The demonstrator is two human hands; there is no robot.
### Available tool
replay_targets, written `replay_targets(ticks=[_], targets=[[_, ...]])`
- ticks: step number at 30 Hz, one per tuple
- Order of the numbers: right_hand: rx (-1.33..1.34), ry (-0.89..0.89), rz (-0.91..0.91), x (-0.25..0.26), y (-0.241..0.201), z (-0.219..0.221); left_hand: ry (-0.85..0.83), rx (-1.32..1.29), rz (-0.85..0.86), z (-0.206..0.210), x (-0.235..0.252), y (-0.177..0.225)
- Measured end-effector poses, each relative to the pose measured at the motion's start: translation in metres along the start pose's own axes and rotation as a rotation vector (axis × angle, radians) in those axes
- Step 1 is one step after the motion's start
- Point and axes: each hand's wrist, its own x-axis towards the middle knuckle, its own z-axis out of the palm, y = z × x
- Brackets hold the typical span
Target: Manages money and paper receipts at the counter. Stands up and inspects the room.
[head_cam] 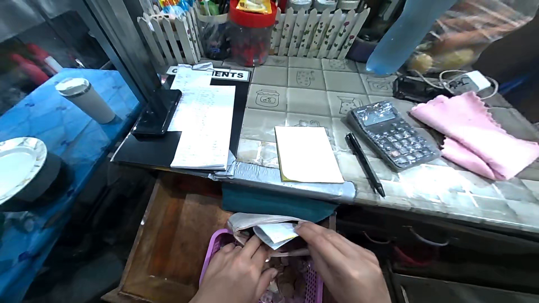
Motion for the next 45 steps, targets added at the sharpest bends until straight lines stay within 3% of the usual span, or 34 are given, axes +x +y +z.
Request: replay_targets(ticks=[5, 8, 11, 16, 20, 24, 27, 32, 36, 45], targets=[[-0.264, -0.176, -0.043, 0.016, -0.009, 0.008, -0.021, -0.031, -0.007, 0.000, 0.000, 0.002], [-0.304, -0.294, -0.005, 0.022, -0.019, 0.031, -0.034, -0.019, -0.004, -0.001, 0.000, 0.004], [-0.260, -0.336, 0.035, 0.024, -0.021, 0.026, -0.054, -0.046, -0.014, -0.005, -0.003, 0.003], [-0.001, -0.246, 0.147, 0.017, -0.011, -0.025, 0.264, -0.291, -0.016, -0.010, -0.006, -0.023], [0.127, -0.135, 0.190, 0.007, -0.001, -0.044, 0.391, -0.241, -0.009, -0.013, 0.000, -0.037], [0.230, -0.250, 0.133, 0.006, -0.015, -0.037, 0.203, -0.110, -0.008, -0.015, 0.004, -0.021], [0.132, -0.345, 0.059, 0.006, -0.014, -0.023, 0.040, -0.016, -0.089, -0.021, 0.002, -0.009], [-0.003, -0.485, 0.058, 0.018, -0.021, -0.028, -0.016, 0.084, -0.106, -0.024, -0.009, -0.007], [0.019, -0.438, -0.053, 0.021, -0.018, -0.006, -0.077, 0.098, -0.109, -0.026, -0.012, -0.005], [0.045, -0.376, -0.008, 0.034, -0.010, 0.007, -0.177, 0.200, -0.084, -0.030, -0.015, 0.006]])
